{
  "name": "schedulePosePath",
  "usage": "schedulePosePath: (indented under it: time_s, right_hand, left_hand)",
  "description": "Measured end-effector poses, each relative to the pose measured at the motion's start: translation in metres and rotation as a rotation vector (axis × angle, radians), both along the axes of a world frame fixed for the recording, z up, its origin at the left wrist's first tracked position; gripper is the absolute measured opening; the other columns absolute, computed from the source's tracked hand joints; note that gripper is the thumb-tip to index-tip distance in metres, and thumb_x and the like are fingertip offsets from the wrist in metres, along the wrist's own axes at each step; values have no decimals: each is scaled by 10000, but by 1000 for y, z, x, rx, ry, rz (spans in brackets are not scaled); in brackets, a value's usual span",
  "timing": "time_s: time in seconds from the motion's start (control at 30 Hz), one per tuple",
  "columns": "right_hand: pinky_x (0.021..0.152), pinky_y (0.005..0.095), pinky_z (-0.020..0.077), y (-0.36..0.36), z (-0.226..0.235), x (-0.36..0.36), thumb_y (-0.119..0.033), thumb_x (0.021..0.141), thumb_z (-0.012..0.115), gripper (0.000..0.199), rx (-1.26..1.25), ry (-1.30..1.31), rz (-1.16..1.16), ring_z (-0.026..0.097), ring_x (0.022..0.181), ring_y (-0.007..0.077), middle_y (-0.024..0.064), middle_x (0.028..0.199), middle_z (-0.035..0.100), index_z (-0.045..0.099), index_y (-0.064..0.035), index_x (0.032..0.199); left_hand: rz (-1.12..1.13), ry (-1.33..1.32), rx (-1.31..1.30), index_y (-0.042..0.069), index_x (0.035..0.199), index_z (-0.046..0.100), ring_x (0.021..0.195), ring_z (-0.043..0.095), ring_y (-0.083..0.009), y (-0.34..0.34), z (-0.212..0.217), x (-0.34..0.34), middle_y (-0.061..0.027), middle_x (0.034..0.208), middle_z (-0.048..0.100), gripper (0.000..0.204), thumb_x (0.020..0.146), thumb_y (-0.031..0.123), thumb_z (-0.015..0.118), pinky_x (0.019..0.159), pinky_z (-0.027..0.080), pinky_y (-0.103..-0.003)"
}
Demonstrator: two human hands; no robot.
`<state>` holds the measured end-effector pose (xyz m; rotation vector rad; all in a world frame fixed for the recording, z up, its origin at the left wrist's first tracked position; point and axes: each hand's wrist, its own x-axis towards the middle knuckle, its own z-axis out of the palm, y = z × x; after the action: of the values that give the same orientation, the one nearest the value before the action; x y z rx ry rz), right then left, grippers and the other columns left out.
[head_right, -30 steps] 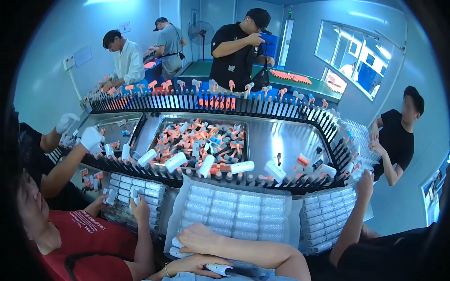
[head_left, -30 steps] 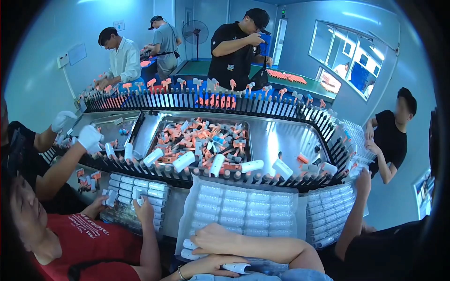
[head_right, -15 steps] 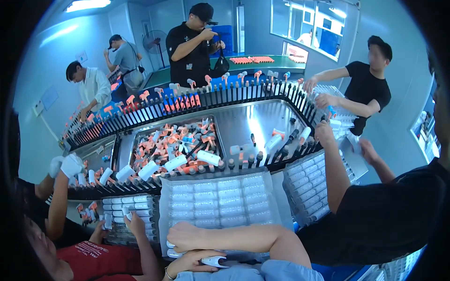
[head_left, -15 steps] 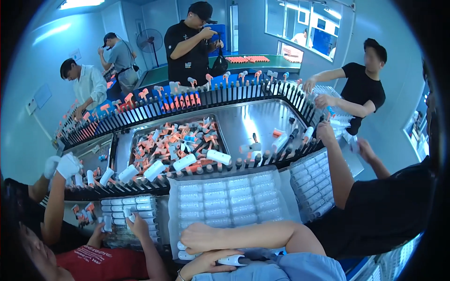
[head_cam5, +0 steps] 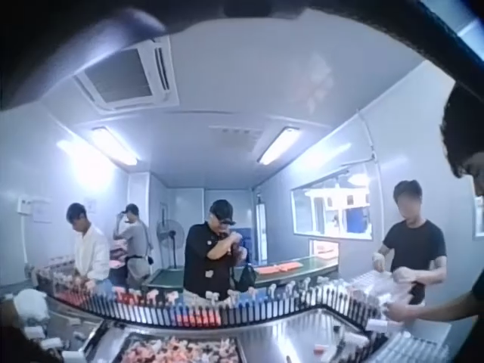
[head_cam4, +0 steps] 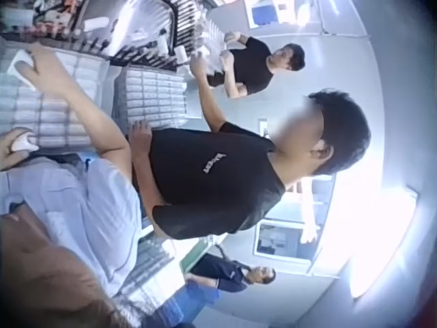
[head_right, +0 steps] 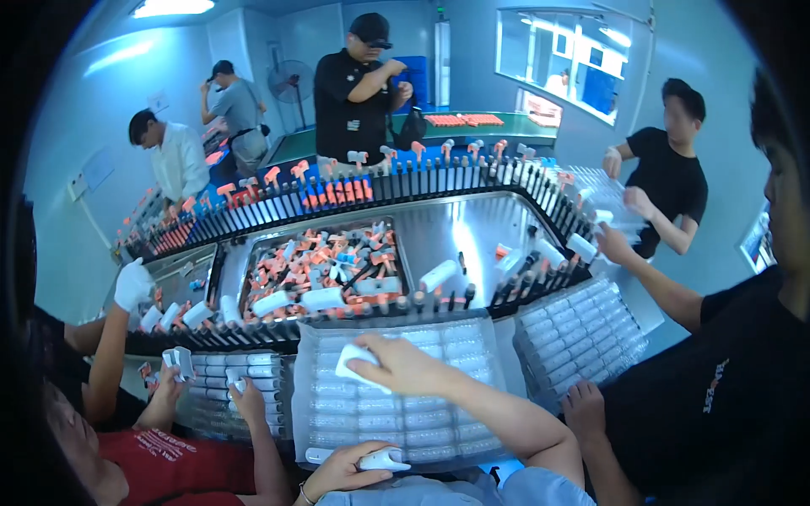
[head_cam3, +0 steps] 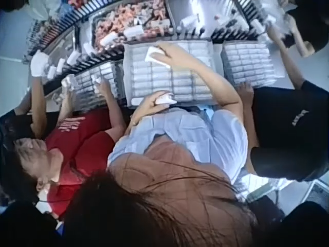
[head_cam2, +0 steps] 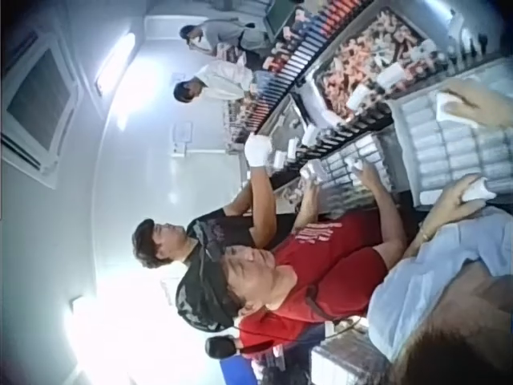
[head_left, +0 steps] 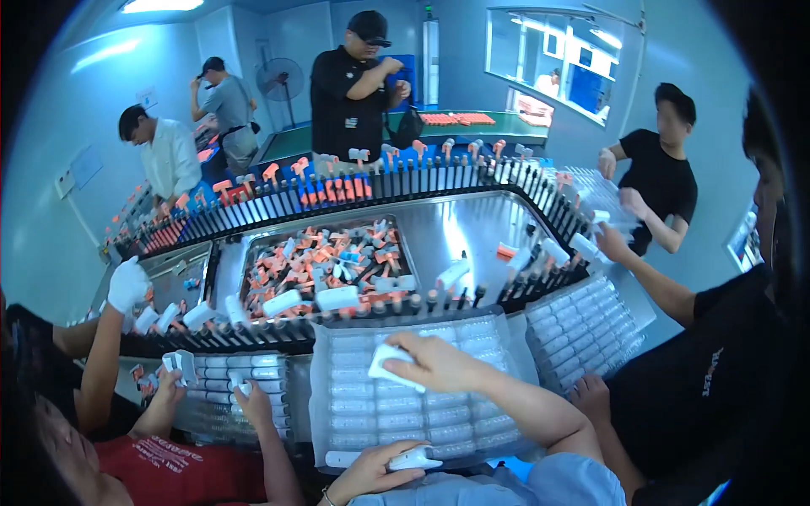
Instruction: Packing manufactured tubes from a production line conveyor into plastic trays.
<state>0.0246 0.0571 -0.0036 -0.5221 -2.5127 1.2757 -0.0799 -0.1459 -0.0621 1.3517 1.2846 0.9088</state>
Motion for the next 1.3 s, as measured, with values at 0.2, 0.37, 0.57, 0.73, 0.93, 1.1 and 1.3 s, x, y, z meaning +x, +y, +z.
schedulePosePath:
  time_s: [0.2,0.37,0.57,0.73,0.93,1.1,1.3]
  right_hand:
    - [737,362,484,47,14,45,-375,814,658,497,102,51,-315,637,864,306,208,942,623,548,25,1088]
    - [734,357,493,97,-14,89,-309,805,659,435,120,221,-613,653,844,294,204,887,640,563,39,1048]
    - [621,298,479,107,-31,117,-248,814,632,370,78,230,-752,641,671,165,132,783,640,564,21,1059]
    - [607,262,480,100,-53,113,-177,828,638,398,-83,284,-673,624,693,123,108,823,631,518,87,1101]
    - [623,302,488,113,-102,94,-174,846,643,306,94,219,-560,598,677,134,105,817,618,542,31,1050]
    - [533,246,464,105,-66,85,-192,928,524,211,-285,287,-582,562,607,100,48,771,595,524,-26,1057]
    - [546,232,441,108,-75,79,-217,921,542,237,-272,213,-548,542,604,87,50,757,593,543,-17,1047]
  left_hand:
    - [47,109,8,58,1213,563,856,588,-120,7,0,4,-80,997,640,466,799,221,703,768,460,-234]
    - [60,152,5,54,1189,579,854,593,-130,15,3,7,-87,988,642,454,793,234,709,761,465,-238]
    - [87,21,40,14,1222,526,891,590,-134,11,-7,12,-76,999,649,468,807,147,696,770,469,-284]
    - [169,-150,-67,19,1227,525,882,602,-144,9,-1,18,-94,996,646,455,824,163,680,737,479,-289]
    - [244,256,61,1,1194,467,751,578,-158,9,-24,6,-99,866,579,512,822,276,685,681,468,-280]
    - [942,-356,442,19,1139,426,655,576,-152,0,7,-26,-106,849,599,287,916,173,522,595,471,-272]
    - [1231,-347,541,9,1109,449,613,559,-143,-28,-5,-54,-103,782,602,281,928,213,516,565,458,-250]
